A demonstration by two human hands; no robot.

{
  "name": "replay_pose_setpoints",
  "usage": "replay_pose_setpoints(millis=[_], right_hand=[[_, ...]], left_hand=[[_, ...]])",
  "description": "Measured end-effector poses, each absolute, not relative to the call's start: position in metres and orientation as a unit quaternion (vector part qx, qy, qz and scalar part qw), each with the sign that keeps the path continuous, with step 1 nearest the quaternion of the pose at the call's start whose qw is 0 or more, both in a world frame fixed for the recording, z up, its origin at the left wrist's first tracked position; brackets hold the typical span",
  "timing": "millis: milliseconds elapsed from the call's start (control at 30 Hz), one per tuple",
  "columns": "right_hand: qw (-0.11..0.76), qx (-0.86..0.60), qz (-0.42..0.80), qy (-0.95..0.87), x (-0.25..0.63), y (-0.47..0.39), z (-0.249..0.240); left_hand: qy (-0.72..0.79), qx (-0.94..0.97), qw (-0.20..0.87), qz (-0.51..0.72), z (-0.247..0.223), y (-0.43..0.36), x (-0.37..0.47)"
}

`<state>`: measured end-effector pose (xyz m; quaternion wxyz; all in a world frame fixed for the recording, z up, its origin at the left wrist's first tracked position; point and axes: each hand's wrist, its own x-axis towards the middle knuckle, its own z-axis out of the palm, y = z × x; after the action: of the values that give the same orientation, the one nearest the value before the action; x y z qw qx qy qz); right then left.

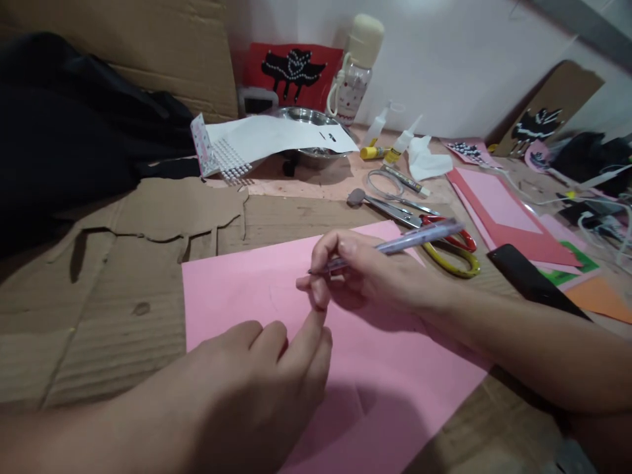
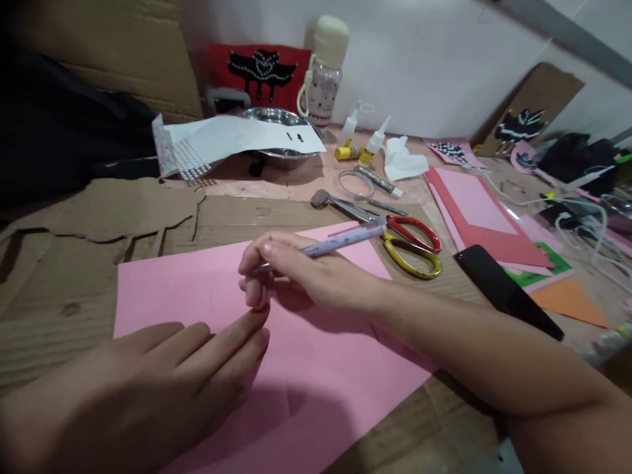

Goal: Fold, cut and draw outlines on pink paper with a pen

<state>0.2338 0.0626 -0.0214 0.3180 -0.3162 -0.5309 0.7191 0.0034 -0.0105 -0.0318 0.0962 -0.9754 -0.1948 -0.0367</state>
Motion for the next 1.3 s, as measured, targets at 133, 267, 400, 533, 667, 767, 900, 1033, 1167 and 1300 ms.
replay_pose_setpoints(millis=[133,267,400,533,667,767,900,1033,1167,1300], right_hand=[[0.388,-0.327,0.657,-0.558,0.235,0.068,-0.026],[0.338,-0.362,0.650,-0.576,0.238,0.070,-0.017],[0.326,-0.415,0.626,-0.574,0.230,0.068,-0.008],[0.323,-0.441,0.644,-0.535,0.219,0.066,-0.011],[0.324,-0.449,0.610,-0.567,0.215,0.069,-0.023],[0.341,-0.448,0.554,-0.614,0.214,0.073,-0.028],[0.354,-0.442,0.525,-0.636,0.212,0.074,-0.028],[0.337,-0.439,0.509,-0.659,0.211,0.074,-0.025],[0.316,-0.441,0.510,-0.668,0.212,0.075,-0.023],[0.315,-0.442,0.507,-0.670,0.213,0.076,-0.023]], left_hand=[[-0.179,-0.979,0.097,-0.024,-0.032,-0.010,0.006],[-0.225,-0.968,0.112,-0.010,-0.030,-0.007,0.009],[-0.239,-0.966,0.096,0.009,-0.030,-0.007,0.010],[-0.238,-0.967,0.088,-0.036,-0.033,-0.006,0.009],[-0.234,-0.967,0.082,-0.062,-0.034,-0.005,0.009],[-0.225,-0.971,0.061,-0.052,-0.034,-0.006,0.008],[-0.223,-0.973,0.036,-0.048,-0.037,-0.005,0.006],[-0.207,-0.977,0.007,-0.052,-0.040,-0.003,0.005],[-0.215,-0.976,-0.004,-0.033,-0.039,-0.003,0.006],[-0.217,-0.974,-0.003,-0.058,-0.038,-0.002,0.007]])
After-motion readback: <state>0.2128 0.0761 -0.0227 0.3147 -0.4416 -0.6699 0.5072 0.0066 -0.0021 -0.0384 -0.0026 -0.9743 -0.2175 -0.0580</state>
